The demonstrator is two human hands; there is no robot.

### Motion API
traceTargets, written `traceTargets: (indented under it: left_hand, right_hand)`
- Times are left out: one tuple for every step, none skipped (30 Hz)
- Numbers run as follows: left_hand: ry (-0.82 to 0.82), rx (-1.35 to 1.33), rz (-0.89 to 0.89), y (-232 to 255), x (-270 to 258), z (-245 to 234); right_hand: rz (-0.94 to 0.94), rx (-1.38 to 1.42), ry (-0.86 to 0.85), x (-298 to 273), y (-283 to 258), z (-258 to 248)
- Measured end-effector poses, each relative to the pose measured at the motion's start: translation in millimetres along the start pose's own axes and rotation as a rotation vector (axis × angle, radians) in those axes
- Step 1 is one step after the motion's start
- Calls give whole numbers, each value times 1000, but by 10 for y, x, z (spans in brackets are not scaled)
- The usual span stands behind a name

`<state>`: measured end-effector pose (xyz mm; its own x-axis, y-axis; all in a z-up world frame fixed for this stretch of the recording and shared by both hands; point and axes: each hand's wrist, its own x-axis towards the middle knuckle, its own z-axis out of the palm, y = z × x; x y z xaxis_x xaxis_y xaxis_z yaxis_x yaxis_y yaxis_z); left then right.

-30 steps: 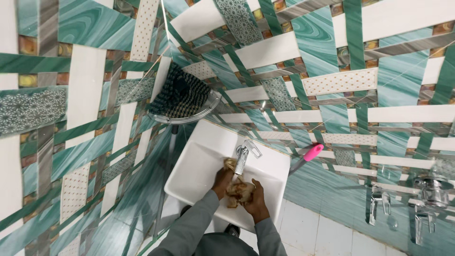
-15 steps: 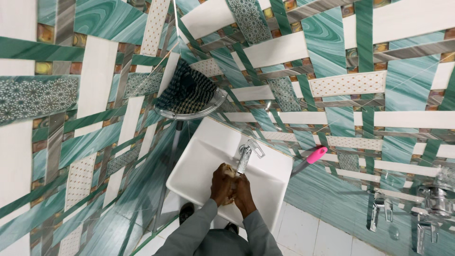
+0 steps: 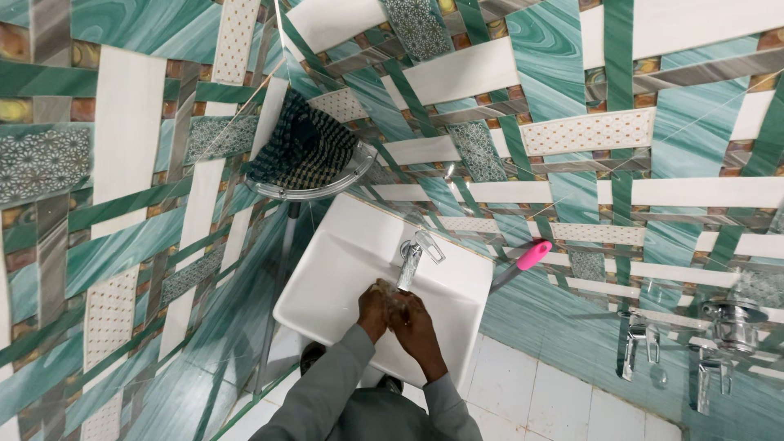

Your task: The person washes a patterned cloth by hand in a sink, repeatedly scrubbing the fabric against itself and rinsing it under the tap.

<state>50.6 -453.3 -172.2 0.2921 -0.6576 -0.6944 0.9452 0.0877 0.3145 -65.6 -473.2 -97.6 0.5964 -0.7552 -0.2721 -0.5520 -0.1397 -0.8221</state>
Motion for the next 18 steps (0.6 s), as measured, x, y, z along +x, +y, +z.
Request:
traceTargets:
  left_hand:
    - [24, 5, -11, -7, 30, 22]
    - [48, 17, -9, -28, 40, 47]
    - [80, 64, 7, -22, 58, 80]
    - [111, 112, 24, -27, 57, 112]
    - [147, 165, 45, -14, 46, 130]
    - [174, 237, 75, -35, 5, 154]
    - [204, 310, 105, -39, -30, 179]
    - [220, 394, 144, -34, -70, 191]
    - [196, 519, 216, 5, -92, 195]
    - [162, 698, 320, 47, -113, 205]
    - [112, 1014, 530, 77, -169, 170]
    - [118, 1012, 531, 117, -218, 142]
    - [115, 1119, 657, 151, -278, 87]
    - [110, 1225, 783, 175, -337, 44]
    - [111, 1227, 783, 169, -401, 15]
    - [8, 1177, 812, 149, -462, -28]
    - [-94, 1124, 837, 159, -536, -27]
    - [-92, 1124, 837, 167, -579, -18]
  right_hand:
    - [1, -6, -4, -13, -19, -27]
    - [-38, 36, 131, -30, -57, -54]
    - [-85, 78, 266, -15, -90, -72]
    - [-89, 75, 263, 29, -102, -86]
    - [268, 326, 181, 95, -98, -68]
    - [626, 574, 90, 140, -71, -44]
    - [621, 575, 89, 149, -27, 0]
    - [647, 877, 6, 140, 15, 54]
    - [661, 1178, -85, 160, 46, 89]
    - [655, 1177, -88, 215, 59, 122]
    - [670, 1247, -46, 241, 68, 177]
    - [685, 1318, -2, 261, 93, 215]
    - [686, 1320, -6, 291, 113, 252]
    - [558, 1356, -37, 334, 111, 286]
    - [430, 1388, -66, 348, 106, 302]
    - [431, 1390, -67, 346, 89, 310]
    - [515, 1348, -8, 334, 58, 302]
    - [598, 1305, 51, 291, 28, 293]
